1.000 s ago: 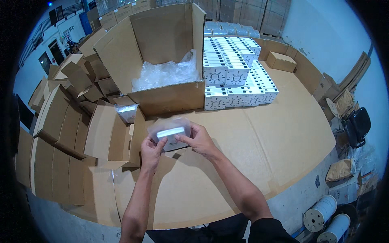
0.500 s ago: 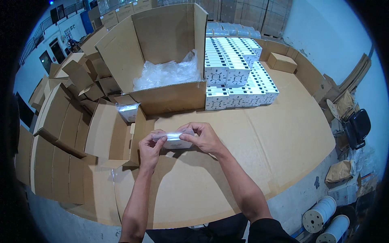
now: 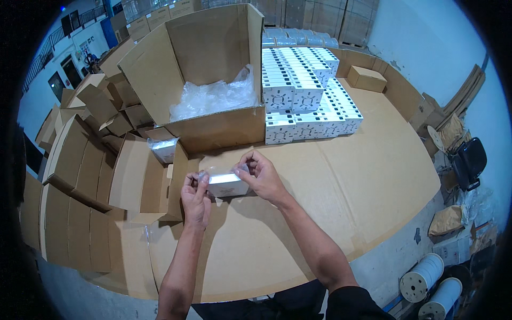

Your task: Packing small product boxes into larger shipping cartons and organizing materials on a workbench.

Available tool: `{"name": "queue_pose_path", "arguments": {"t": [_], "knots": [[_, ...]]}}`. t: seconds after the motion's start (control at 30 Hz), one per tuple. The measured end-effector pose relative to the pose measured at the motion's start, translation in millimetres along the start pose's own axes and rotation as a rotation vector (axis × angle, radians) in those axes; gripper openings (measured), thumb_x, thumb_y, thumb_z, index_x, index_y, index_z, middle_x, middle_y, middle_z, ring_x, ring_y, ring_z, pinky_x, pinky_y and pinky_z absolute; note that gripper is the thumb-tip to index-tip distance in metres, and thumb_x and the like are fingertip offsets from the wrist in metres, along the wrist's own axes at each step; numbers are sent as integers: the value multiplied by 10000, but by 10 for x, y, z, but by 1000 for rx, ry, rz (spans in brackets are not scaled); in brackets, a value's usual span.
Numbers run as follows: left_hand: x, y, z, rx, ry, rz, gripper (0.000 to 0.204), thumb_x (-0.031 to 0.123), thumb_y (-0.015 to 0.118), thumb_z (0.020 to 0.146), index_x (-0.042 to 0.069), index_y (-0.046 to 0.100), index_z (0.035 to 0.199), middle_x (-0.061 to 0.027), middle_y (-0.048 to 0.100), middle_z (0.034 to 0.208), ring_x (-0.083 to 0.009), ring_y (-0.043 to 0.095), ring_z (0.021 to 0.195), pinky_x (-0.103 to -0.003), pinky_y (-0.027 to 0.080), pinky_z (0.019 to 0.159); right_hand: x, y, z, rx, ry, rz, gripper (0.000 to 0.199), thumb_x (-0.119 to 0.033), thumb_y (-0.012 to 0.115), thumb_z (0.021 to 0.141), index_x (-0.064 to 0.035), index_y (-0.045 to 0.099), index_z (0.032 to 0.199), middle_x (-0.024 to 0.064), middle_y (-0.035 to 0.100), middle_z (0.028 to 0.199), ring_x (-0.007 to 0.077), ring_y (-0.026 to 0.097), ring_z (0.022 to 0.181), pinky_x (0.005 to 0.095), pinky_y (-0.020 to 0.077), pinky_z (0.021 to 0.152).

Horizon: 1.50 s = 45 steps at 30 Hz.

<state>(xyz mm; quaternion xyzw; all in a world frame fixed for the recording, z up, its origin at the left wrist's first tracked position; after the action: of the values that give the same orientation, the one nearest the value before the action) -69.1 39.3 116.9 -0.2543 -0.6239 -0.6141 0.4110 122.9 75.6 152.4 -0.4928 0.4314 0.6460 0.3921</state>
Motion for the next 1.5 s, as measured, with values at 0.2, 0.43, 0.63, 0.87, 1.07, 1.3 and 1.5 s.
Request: {"name": "queue_pose_path", "arguments": {"t": [0.2, 0.43, 0.63, 0.87, 1.07, 1.3, 1.5], "knots": [[-11, -8, -4, 17, -34, -34, 284, 76, 722, 947, 164, 517, 1124, 43, 620, 1055, -35, 559, 908, -212, 400, 717, -317, -25, -31, -5, -293, -5, 240, -14, 688, 929, -19, 648, 1165, 100, 637, 1223, 159, 615, 1095, 313, 505, 942], [-22, -10, 3, 28, -33, -35, 288, 80, 720, 951, 159, 517, 1140, 45, 610, 1061, -29, 558, 906, -196, 387, 694, -298, 158, -113, -197, -134, -371, 239, -48, 721, 872, -72, 781, 1102, 139, 644, 1332, 221, 614, 1178, 361, 490, 1012], [-13, -38, -11, 38, -80, -41, 311, 59, 736, 936, 93, 513, 1151, -30, 600, 1114, -103, 587, 997, -244, 486, 827, -245, 104, -111, -108, -33, -415, 290, -69, 723, 882, -71, 761, 1169, 112, 731, 1165, 192, 664, 1082, 335, 526, 956], [57, -74, -30, 88, 12, -94, 320, 71, 721, 948, 71, 500, 1178, -43, 593, 1133, -121, 588, 1021, -258, 498, 857, -228, 133, -96, -111, 7, -404, 311, -112, 751, 879, -71, 755, 1188, 129, 733, 1199, 221, 667, 1130, 354, 504, 1018], [780, 486, -481, 22, 926, 969, 345, -21, 746, 852, 31, 554, 1134, -109, 609, 1116, -258, 613, 1046, -402, 501, 950, -192, 67, -90, -91, 22, -372, 304, -114, 753, 886, -53, 753, 1184, 119, 740, 1184, 202, 671, 1112, 341, 509, 998], [589, 629, -366, -239, 758, 1141, 362, -11, 750, 828, 46, 639, 1167, -122, 670, 1166, -314, 630, 1155, -529, 407, 1131, -187, 77, -81, -110, -46, -377, 299, -127, 765, 888, -53, 756, 1178, 102, 744, 1123, 159, 667, 998, 310, 541, 864], [468, 462, -210, -220, 473, 964, 316, 0, 730, 874, 12, 630, 1174, -120, 689, 1131, -258, 644, 1131, -434, 434, 1094, -89, 16, -73, -67, 38, -323, 296, -138, 771, 885, -35, 735, 1160, 45, 725, 1009, 73, 600, 739, 236, 488, 593]]}}
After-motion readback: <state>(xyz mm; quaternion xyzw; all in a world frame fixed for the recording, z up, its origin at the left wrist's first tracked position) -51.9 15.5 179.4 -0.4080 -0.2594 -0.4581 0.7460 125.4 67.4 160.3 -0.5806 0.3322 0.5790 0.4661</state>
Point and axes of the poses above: each hand's wrist, its own z-axis towards the middle knuckle, its own y-axis out of the palm, x = y × z, the point moved 8 cm from there along z, towards the middle knuckle
